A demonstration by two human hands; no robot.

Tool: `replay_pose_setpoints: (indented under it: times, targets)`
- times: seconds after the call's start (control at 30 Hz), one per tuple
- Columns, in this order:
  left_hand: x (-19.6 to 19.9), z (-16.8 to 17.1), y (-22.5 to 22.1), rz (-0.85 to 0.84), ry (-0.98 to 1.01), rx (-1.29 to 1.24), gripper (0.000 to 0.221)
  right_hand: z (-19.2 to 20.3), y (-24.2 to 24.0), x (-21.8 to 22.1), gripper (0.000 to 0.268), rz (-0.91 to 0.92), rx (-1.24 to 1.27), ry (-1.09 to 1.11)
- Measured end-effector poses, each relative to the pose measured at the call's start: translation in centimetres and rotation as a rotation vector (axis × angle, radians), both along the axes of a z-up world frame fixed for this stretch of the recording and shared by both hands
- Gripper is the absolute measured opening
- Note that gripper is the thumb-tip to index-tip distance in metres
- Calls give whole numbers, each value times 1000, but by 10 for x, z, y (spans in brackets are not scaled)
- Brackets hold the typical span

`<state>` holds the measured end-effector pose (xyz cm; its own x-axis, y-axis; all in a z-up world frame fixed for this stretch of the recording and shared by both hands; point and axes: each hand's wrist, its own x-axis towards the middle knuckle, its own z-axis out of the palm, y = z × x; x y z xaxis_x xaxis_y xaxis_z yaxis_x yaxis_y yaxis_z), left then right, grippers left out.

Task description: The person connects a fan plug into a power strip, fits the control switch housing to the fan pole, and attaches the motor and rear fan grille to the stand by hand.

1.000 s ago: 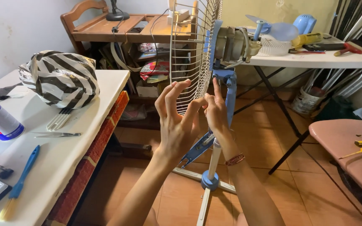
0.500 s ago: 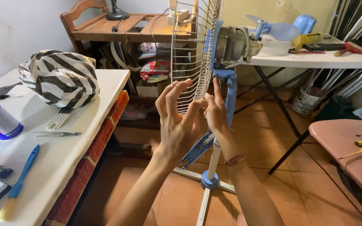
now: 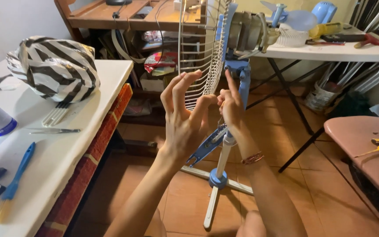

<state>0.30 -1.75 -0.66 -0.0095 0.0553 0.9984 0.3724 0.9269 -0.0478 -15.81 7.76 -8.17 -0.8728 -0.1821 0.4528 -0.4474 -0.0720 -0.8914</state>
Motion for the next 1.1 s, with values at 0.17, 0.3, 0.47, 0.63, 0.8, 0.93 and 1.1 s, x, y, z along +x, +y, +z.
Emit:
replay_pose_setpoints:
  times: [0.17,0.3,0.47,0.63,0.8,0.93,1.1]
  targets:
    - [-1,-2,0,-44,-5,19,23,-2,10,-6,59,15,-27,-44]
    - [-2,-3,-2,-45,0,0,27,-10,14,-11,58,29,3,31]
    - [-4,-6,-2,-52,-8,4,23,-12,11,-6,58,22,-8,-5]
    - [0,-1,-2,-49,10,-1,24,-3,6,1,59,7,35,-10]
    - [0,0,-5,-33,-1,-5,26,8,1,11,59,16,39,2]
    - [1,1,-7,-43,-13,5,25,13,-2,17,60,2,49,-4]
    - [-8,-4,-19,-53,-52,12,20,20,10,13,60,-102,-53,40]
